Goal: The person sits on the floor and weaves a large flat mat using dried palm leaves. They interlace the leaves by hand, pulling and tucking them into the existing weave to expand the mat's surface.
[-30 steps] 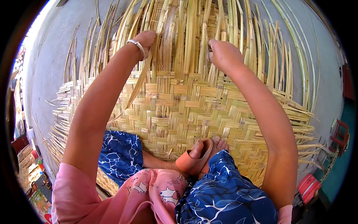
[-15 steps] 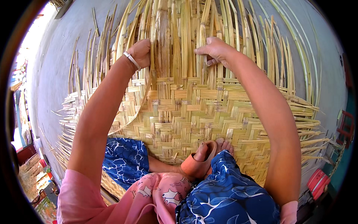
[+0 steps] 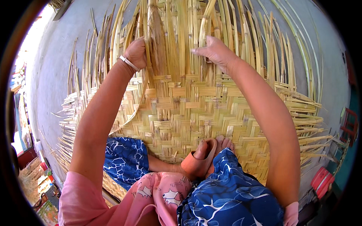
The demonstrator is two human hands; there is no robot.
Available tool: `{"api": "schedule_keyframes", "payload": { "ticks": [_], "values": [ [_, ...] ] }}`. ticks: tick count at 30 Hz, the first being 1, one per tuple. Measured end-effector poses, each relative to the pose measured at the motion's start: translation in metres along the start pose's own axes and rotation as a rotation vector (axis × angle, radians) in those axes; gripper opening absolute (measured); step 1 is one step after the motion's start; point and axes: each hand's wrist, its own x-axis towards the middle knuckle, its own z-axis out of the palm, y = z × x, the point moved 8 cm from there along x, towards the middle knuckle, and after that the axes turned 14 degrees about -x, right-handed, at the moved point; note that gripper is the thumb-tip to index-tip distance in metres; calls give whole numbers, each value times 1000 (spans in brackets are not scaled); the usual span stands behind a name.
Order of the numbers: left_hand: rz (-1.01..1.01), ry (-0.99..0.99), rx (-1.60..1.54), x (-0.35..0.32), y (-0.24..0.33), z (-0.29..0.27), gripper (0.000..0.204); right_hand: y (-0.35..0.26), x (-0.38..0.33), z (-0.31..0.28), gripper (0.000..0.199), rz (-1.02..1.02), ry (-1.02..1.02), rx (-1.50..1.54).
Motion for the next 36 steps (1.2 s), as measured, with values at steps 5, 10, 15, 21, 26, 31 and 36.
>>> {"api": "schedule_keyframes", "payload": {
  "ticks": [5,10,15,21,26,31,36],
  "values": [
    [-7,-39,-23,-2,3,3,20,3,8,-2,82,7,55,-27],
    [-30,-14,-25,-6,2,6,20,-6,-1,-2,67,-90,78,-19],
    [-58,-84,-35,-4,0,6,22,-8,-4,-4,61,-104,-46,283],
    [-84,-75,-37,-1,-3,-4,25,-101,-4,-19,62,-329,-297,779],
    [-65,-97,-41,-14,3,16,22,-89,10,4,57,-262,-505,713],
    [-66,-177,-49,-23,7,22,24,-77,36,12,31,-27,-296,450],
    [-114,-278,182,-29,11,29,29,-94,36,11,26,-97,-221,365]
  ]
}}
